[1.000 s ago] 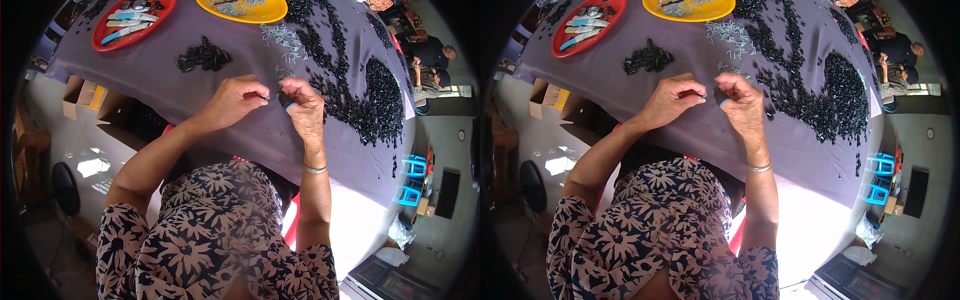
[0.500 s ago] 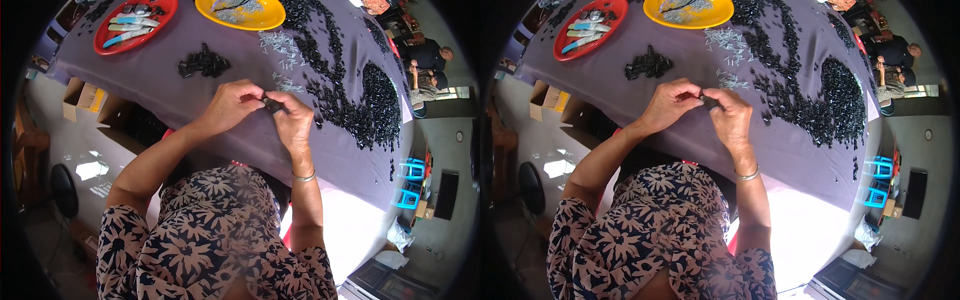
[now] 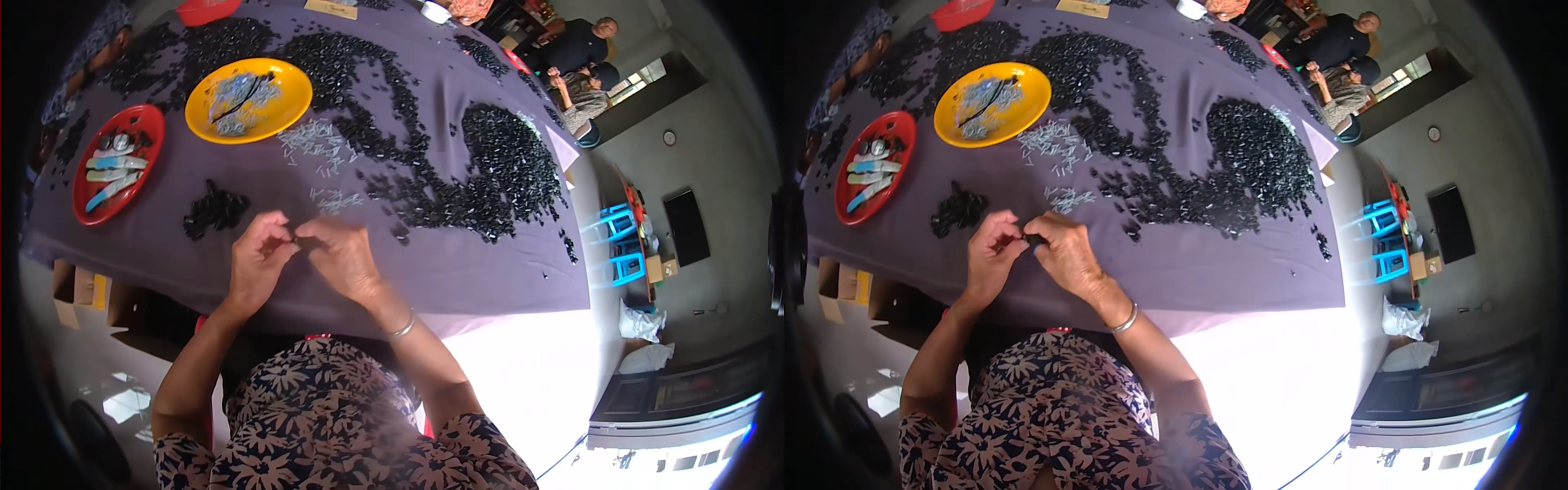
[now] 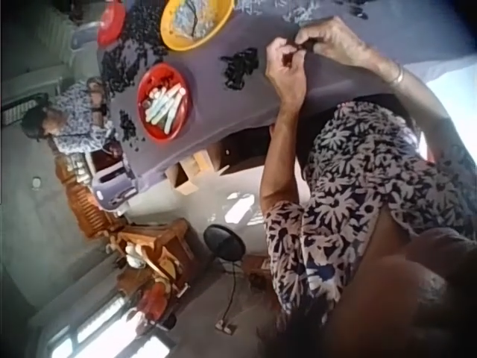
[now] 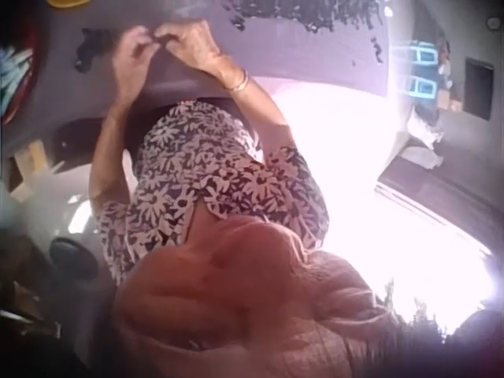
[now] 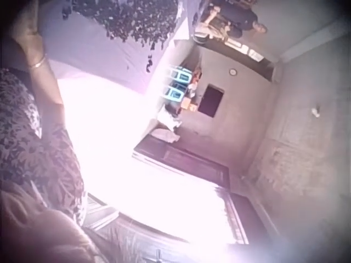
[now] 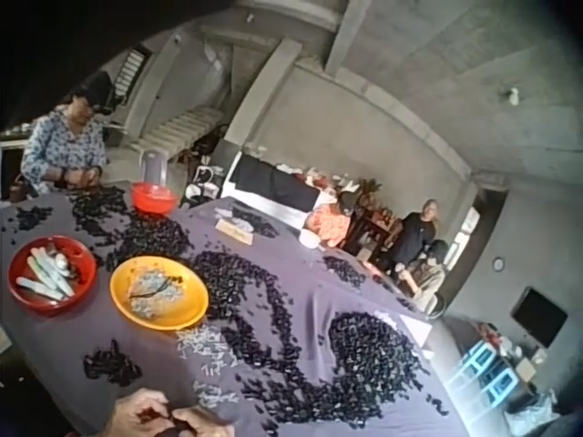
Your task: The person assembles small plastic components by inserting pins into black plastic pieces by hand.
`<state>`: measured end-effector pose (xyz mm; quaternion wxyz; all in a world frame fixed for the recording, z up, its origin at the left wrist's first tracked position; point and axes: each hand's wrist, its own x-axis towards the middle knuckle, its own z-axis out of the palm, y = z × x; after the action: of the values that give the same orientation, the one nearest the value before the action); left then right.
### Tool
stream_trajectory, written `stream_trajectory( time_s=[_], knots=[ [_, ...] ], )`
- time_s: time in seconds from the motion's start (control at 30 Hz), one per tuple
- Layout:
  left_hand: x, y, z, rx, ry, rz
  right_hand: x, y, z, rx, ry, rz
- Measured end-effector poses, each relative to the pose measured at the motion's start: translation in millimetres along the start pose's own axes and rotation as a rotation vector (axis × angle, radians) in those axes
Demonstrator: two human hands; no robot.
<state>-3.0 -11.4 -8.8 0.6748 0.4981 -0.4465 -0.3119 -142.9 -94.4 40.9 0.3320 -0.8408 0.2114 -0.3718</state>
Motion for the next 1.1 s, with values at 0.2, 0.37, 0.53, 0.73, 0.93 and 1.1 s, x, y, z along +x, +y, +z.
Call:
stream_trajectory(
  time_s=[0.2,0.37,0.53,0.73,0.93,1.1],
  knots=[
    [0.3,3.8,-1.2,0.237,-0.047,0.103,-0.7,0.5,-5.6,-0.065,-0.099,-0.058],
    [-0.3,8.6,-0.9,0.356,-0.075,0.116,-6.4,2.4,-2.3,-0.058,-0.143,0.03],
    [-1.0,9.8,-4.5,0.585,-0.149,0.171,-10.7,5.0,1.3,0.022,-0.14,0.204],
    [-0.7,11.8,-8.4,0.592,-0.17,0.168,4.7,3.6,-8.8,0.216,-0.311,0.611],
    [-3.2,7.2,-7.4,0.591,-0.138,0.24,13.3,20.1,-8.9,0.405,-0.433,0.686],
    [-3.9,9.1,-7.3,0.427,-0.161,0.159,24.2,26.7,-11.7,0.457,-0.598,0.774]
  ],
)
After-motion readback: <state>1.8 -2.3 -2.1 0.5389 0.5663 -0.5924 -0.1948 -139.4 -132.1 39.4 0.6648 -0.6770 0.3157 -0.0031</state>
